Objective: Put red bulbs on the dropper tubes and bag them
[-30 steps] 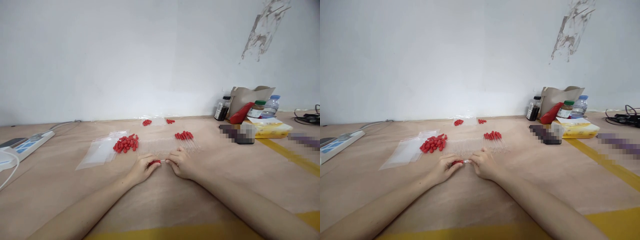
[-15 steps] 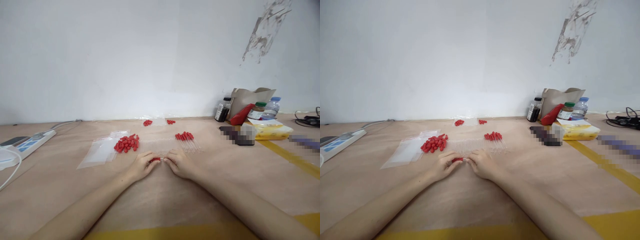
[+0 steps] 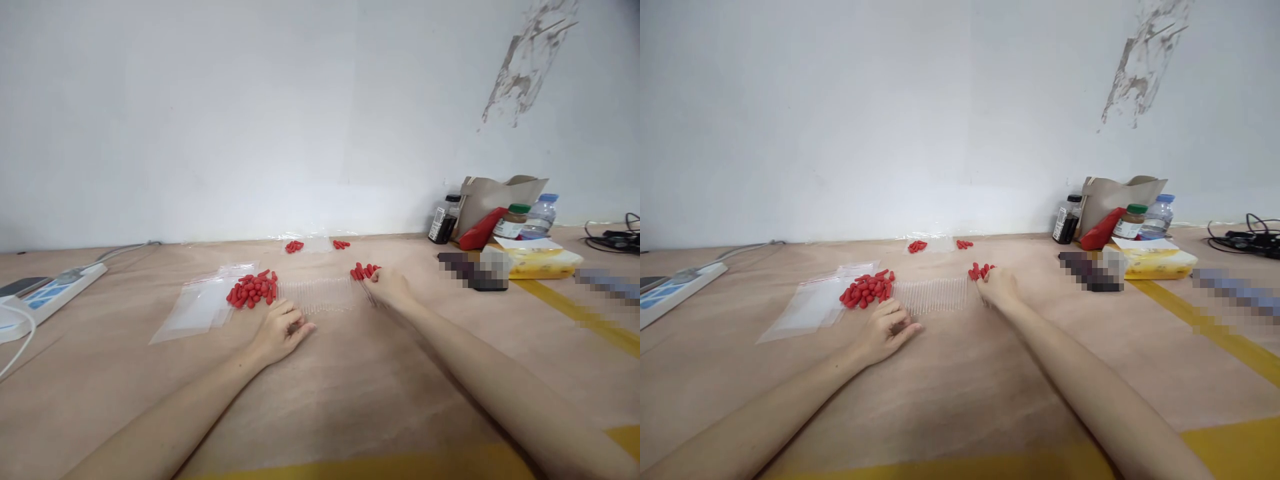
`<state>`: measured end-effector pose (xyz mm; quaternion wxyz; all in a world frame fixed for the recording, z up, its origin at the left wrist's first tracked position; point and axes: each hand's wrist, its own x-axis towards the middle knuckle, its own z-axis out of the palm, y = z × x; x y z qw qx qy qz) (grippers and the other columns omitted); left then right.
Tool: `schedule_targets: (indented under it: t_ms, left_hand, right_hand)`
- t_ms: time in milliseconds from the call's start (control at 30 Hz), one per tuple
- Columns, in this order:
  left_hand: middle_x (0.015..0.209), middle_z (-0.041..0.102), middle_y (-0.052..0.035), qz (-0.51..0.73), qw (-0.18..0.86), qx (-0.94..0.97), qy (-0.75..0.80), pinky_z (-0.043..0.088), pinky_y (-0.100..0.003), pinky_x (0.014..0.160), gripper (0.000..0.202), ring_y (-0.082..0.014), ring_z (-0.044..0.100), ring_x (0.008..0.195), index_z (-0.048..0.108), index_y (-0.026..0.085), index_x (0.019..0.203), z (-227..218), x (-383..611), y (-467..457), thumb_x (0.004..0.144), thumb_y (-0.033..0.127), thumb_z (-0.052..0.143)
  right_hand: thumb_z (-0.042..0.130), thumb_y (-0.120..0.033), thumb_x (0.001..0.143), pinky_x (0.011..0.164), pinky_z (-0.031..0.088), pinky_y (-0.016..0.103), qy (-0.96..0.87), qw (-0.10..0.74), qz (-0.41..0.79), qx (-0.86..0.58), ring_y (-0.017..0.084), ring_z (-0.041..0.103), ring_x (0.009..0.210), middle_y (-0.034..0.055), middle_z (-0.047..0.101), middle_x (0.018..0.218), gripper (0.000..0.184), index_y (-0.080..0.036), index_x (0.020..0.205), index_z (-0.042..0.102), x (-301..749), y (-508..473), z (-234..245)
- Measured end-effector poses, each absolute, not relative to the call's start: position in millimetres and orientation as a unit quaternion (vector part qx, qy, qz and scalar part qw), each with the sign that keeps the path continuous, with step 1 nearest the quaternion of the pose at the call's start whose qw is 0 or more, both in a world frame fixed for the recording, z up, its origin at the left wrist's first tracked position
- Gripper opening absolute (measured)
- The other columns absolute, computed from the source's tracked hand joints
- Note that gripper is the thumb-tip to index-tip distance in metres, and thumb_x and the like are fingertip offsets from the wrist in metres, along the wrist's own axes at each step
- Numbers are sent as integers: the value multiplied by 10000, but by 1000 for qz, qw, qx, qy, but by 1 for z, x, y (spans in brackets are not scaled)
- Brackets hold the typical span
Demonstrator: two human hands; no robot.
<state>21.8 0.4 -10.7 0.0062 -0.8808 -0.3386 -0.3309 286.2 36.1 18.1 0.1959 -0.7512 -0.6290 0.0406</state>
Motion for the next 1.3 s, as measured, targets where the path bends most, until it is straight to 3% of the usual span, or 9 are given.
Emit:
schedule_targets:
  t_ms: [233, 433, 600, 767, 900, 1133, 1300]
  left_hand:
    - [681, 521, -24, -300, -37, -892, -336, 391, -278, 647, 153, -151, 480, 679, 585, 176, 777, -9, 22, -2, 831, 279, 485]
    - [695, 527, -27, -294, -43, -895, -332, 395, -277, 652, 134, -153, 488, 698, 586, 180, 773, -7, 22, -2, 826, 252, 488]
    - [655, 494, -13, -302, -35, -890, -338, 376, -267, 616, 184, -146, 461, 667, 485, 170, 646, -7, 23, -2, 807, 259, 494]
    - [621, 437, 20, -310, -26, -878, -363, 346, -263, 579, 148, -133, 419, 594, 402, 185, 679, -7, 24, -3, 796, 242, 474]
    - [621, 459, 20, -309, -8, -876, -370, 345, -282, 623, 102, -142, 445, 616, 438, 184, 719, -8, 23, -2, 790, 237, 489]
    - [628, 490, 19, -307, 35, -864, -397, 346, -302, 650, 109, -153, 473, 628, 499, 181, 832, -7, 24, 0, 799, 284, 503]
    - [798, 563, -40, -298, 144, -799, -502, 337, -364, 723, 117, -230, 487, 808, 555, 192, 842, 15, 0, 26, 790, 289, 515]
  right_hand:
    - [421, -407, 736, 586, 397, 296, -600, 158, 11, -784, 234, 594, 746, 92, 630, 772, 314, -179, 766, 636, 287, 54, 1]
    - [429, -481, 728, 630, 421, 323, -597, 131, 28, -791, 250, 600, 790, 108, 634, 826, 383, -178, 833, 637, 287, 50, 8]
    - [403, -442, 753, 628, 417, 304, -628, 141, 11, -765, 238, 594, 806, 107, 640, 809, 363, -177, 810, 644, 275, 43, 18]
    - [445, -342, 744, 676, 409, 302, -633, 127, 43, -763, 225, 581, 855, 105, 639, 846, 265, -176, 825, 636, 257, 43, 23]
    - [488, -250, 711, 730, 395, 315, -630, 112, 62, -766, 217, 572, 891, 100, 639, 828, 196, -176, 832, 623, 249, 50, 24]
    - [517, -262, 681, 740, 397, 323, -624, 97, 108, -768, 220, 574, 885, 99, 632, 823, 183, -175, 812, 611, 250, 66, 21]
    - [532, -252, 671, 821, 360, 319, -626, 103, 118, -764, 201, 549, 928, 73, 614, 735, 106, -184, 735, 582, 250, 66, 21]
